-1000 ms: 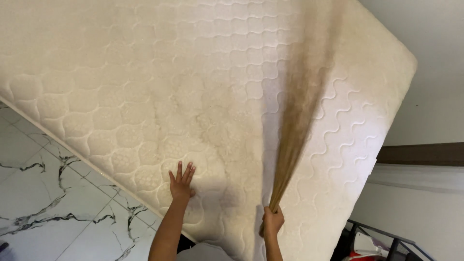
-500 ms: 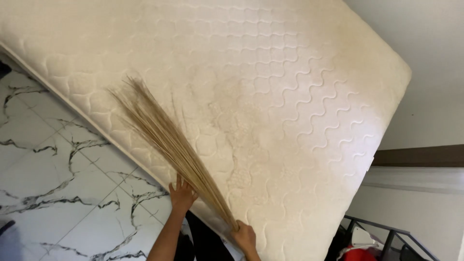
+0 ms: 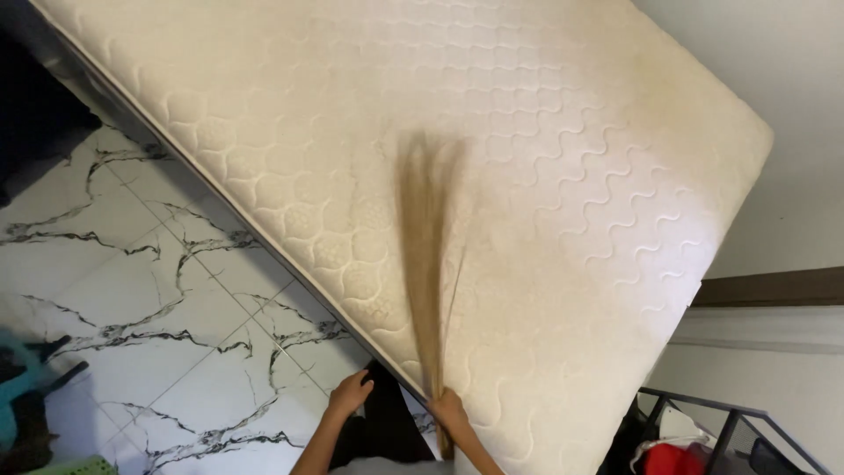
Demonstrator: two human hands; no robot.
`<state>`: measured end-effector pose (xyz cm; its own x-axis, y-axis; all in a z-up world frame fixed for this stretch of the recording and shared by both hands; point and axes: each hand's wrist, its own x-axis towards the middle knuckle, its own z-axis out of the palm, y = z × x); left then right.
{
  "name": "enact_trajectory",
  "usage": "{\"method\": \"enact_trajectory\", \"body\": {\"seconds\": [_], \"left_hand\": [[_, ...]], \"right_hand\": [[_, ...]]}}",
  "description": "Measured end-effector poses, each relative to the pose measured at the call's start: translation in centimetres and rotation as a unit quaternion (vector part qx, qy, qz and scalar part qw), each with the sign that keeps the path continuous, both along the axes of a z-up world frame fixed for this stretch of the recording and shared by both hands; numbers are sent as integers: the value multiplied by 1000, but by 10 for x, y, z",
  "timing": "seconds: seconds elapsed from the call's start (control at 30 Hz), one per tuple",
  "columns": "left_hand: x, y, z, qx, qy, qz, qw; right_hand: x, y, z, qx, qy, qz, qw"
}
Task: The person sweeps a white mattress with a traditional straw broom, moving systematically across the surface and along the edges. The person also sweeps the black headboard and the floor area around the bed.
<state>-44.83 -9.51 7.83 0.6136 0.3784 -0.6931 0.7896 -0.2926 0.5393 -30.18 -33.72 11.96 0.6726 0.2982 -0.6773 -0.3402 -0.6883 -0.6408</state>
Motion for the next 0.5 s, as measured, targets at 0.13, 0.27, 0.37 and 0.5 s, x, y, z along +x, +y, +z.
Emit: {"method": "enact_trajectory", "body": {"seconds": [0.13, 0.27, 0.37, 0.5], "left_hand": [[-3, -30, 1, -16, -20, -43, 999], [10, -55, 8, -26, -76, -47, 996], [16, -72, 22, -46, -72, -54, 995], [9, -89, 16, -44, -141, -30, 989]], "right_hand": [[-9, -53, -17, -29, -215, 175, 960], [-7, -33, 77, -117, -230, 103, 961], [1, -13, 118, -27, -164, -81, 983], [17, 13, 104, 163, -159, -267, 936]]}}
